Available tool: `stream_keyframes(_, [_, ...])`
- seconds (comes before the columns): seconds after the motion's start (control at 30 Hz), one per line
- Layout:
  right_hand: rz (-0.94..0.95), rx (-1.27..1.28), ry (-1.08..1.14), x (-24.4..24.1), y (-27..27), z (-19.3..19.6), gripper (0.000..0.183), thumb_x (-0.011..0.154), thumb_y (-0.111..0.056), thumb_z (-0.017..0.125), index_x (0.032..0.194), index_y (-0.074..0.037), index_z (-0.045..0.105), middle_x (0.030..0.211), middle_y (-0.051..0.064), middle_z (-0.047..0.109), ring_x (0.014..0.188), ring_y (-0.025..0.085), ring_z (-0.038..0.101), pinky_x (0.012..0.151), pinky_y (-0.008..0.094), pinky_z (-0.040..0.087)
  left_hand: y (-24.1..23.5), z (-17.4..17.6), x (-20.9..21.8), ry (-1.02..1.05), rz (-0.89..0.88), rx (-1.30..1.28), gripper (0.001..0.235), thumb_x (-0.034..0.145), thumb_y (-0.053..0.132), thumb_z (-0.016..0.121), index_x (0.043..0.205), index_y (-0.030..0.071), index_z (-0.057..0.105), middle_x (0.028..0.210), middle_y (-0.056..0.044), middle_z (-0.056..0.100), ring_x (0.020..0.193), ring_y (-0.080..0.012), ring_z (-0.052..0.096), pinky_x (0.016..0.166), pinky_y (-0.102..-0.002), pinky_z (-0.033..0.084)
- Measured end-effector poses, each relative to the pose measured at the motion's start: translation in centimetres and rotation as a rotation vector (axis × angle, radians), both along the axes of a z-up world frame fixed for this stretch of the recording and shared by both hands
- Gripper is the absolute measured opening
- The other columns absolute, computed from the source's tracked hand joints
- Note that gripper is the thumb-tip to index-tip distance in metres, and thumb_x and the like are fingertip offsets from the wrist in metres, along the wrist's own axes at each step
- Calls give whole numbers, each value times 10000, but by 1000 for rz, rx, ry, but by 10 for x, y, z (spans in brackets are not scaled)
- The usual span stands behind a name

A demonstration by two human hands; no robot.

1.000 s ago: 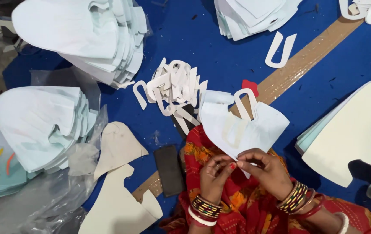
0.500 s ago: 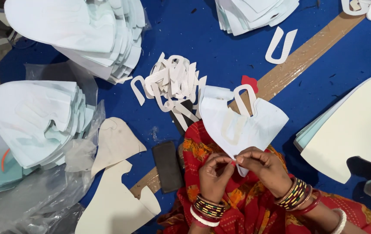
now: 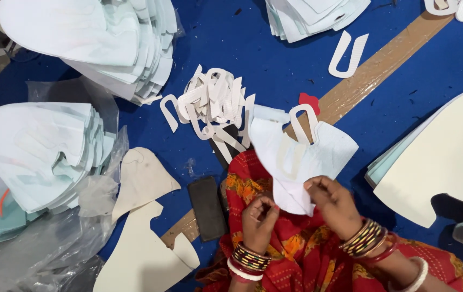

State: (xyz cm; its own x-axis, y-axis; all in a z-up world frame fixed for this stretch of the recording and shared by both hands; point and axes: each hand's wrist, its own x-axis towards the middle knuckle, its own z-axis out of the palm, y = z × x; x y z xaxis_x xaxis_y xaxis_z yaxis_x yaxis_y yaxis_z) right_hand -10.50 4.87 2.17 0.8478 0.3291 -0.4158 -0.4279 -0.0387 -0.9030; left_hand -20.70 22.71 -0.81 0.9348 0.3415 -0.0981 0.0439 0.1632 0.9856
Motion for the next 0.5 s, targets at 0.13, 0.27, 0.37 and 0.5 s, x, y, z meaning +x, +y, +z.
stream_keyframes(0.13, [121, -312, -201, -18, 23, 42, 214, 984, -208, 601, 1067, -24, 674, 795, 90, 695, 681, 162, 639, 648, 305, 518, -6, 32, 6, 64, 9, -188, 195, 945, 123, 667, 1084, 4, 599, 1038, -69, 657, 939, -122, 609, 847, -273, 496])
stream_keyframes(0.27, [191, -391, -517, -20, 33, 58, 205, 957, -202, 602, 1054, -23, 626, 852, 156, 748, 776, 271, 769, 659, 364, 596, -4, 37, 17, 129, 25, 87, 304, 935, 159, 724, 1148, 2, 575, 1096, -64, 693, 1007, -127, 661, 882, -292, 534])
stream_keyframes(0.37, [219, -383, -504, -20, 32, 69, 207, 937, -202, 636, 1049, -29, 618, 860, 148, 769, 826, 279, 804, 714, 367, 624, 0, 18, 11, 141, 18, -36, 312, 928, 113, 705, 1199, -18, 624, 1108, -95, 741, 1007, -148, 689, 893, -301, 549])
stream_keyframes(0.5, [275, -414, -687, -7, 31, 82, 270, 879, -177, 680, 1076, -12, 595, 928, 157, 752, 852, 311, 767, 691, 389, 594, 2, 10, 12, 69, 39, -160, 324, 930, 56, 718, 1216, -36, 597, 1127, -119, 734, 1018, -158, 692, 898, -302, 554])
